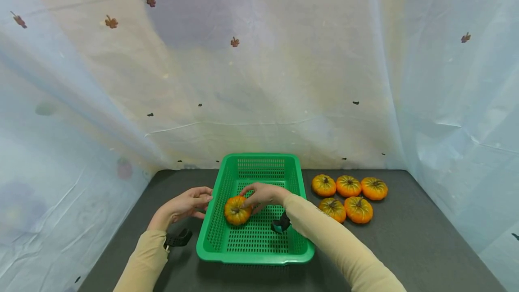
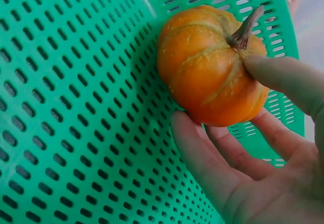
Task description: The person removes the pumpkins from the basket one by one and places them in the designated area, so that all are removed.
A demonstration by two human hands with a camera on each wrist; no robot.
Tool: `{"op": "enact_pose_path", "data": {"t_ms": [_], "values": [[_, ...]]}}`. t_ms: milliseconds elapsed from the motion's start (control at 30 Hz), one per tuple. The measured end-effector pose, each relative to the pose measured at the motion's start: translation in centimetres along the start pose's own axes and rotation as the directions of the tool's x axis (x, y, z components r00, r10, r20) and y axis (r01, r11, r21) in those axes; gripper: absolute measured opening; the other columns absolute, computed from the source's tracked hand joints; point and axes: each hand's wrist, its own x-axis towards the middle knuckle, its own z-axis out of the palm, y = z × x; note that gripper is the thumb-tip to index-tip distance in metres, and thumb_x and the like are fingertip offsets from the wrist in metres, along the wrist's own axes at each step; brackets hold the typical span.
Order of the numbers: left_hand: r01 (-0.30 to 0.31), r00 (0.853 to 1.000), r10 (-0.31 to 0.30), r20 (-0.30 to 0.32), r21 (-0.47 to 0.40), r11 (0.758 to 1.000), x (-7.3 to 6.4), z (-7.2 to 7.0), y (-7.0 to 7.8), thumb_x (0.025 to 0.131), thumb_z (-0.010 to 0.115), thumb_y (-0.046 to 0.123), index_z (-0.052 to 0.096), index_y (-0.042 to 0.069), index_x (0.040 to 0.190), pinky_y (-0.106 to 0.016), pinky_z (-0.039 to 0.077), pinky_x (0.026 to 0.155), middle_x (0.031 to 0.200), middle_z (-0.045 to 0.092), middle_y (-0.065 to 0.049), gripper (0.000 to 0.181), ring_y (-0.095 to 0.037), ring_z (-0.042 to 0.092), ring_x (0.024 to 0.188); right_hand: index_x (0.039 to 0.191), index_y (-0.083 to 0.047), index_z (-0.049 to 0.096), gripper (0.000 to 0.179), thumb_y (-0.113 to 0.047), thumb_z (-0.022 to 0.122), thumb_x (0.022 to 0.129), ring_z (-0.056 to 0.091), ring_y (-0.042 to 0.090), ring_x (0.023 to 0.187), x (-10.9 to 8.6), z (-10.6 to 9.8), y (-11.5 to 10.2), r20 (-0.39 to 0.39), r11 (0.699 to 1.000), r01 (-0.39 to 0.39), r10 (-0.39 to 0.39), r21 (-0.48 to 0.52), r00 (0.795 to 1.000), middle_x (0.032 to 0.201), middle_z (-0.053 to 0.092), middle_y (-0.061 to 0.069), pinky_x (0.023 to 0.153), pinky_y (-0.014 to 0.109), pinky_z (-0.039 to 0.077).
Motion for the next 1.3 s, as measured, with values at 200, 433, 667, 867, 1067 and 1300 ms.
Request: {"op": "enact_pose_path", "data": {"t_ms": [200, 433, 667, 867, 1067, 1300], "values": [[0.005, 1.000, -0.005, -0.007, -0.004, 1.000, 0.0, 0.0, 0.0, 0.103, 0.049, 0.023, 0.037, -0.003, 0.135, -0.049, 0.052, 0.086, 0.121, 0.056, -0.017, 0.043, -0.034, 0.060, 0.106, 0.129, 0.000, 0.053, 0.040, -0.001, 0.063, 0.091, 0.062, 0.029, 0.093, 0.0, -0.3, -0.1, 0.000, 1.000, 0.018, -0.018, 0.015, 1.000, 0.113, 0.056, 0.014, 0.091, 0.059, 0.046], [-0.006, 1.000, 0.006, 0.010, 0.001, 1.000, -0.1, 0.0, -0.1, 0.103, 0.046, 0.021, 0.035, -0.004, 0.136, -0.049, 0.052, 0.087, 0.122, 0.056, -0.018, 0.043, -0.032, 0.061, 0.105, 0.130, -0.001, 0.053, 0.041, -0.001, 0.063, 0.090, 0.063, 0.028, 0.094, -0.1, -0.6, -0.2, -0.012, 0.999, 0.025, -0.024, 0.027, 1.000, 0.113, 0.058, 0.014, 0.092, 0.060, 0.044], [0.003, 1.000, -0.003, -0.006, -0.002, 1.000, -0.2, 0.3, 0.1, 0.103, 0.048, 0.021, 0.035, -0.005, 0.136, -0.048, 0.053, 0.086, 0.121, 0.056, -0.018, 0.043, -0.033, 0.060, 0.105, 0.131, -0.001, 0.054, 0.041, -0.002, 0.063, 0.091, 0.062, 0.034, 0.095, -0.1, -1.0, -0.1, -0.025, 0.998, 0.038, -0.037, 0.046, 0.999, 0.112, 0.060, 0.014, 0.093, 0.060, 0.043], [0.005, 1.000, -0.005, -0.019, -0.004, 1.000, -0.3, 0.5, 0.3, 0.103, 0.048, 0.020, 0.036, -0.005, 0.135, -0.048, 0.053, 0.086, 0.121, 0.056, -0.018, 0.043, -0.033, 0.060, 0.105, 0.131, -0.002, 0.053, 0.043, -0.004, 0.064, 0.090, 0.059, 0.043, 0.100, -0.6, -1.3, -0.5, -0.034, 0.997, 0.068, -0.067, 0.043, 0.997, 0.113, 0.059, 0.014, 0.092, 0.060, 0.044], [0.008, 1.000, -0.008, -0.013, -0.008, 1.000, -0.2, 0.4, 0.2, 0.103, 0.047, 0.020, 0.035, -0.005, 0.137, -0.048, 0.052, 0.086, 0.123, 0.055, -0.019, 0.043, -0.034, 0.060, 0.107, 0.131, -0.002, 0.054, 0.042, -0.007, 0.064, 0.090, 0.061, 0.041, 0.099, -1.2, -2.2, -0.7, -0.056, 0.996, 0.079, -0.076, 0.048, 0.996, 0.113, 0.060, 0.014, 0.092, 0.058, 0.045], [0.003, 1.000, -0.003, -0.006, -0.011, 1.000, -0.2, 0.2, 0.1, 0.104, 0.046, 0.018, 0.037, -0.004, 0.136, -0.049, 0.052, 0.087, 0.122, 0.056, -0.018, 0.040, -0.035, 0.059, 0.108, 0.130, -0.006, 0.055, 0.041, -0.011, 0.066, 0.091, 0.062, 0.037, 0.099, -2.0, -3.6, -0.8, -0.078, 0.996, 0.087, -0.084, 0.033, 0.993, 0.117, 0.058, 0.014, 0.084, 0.048, 0.054]]}}
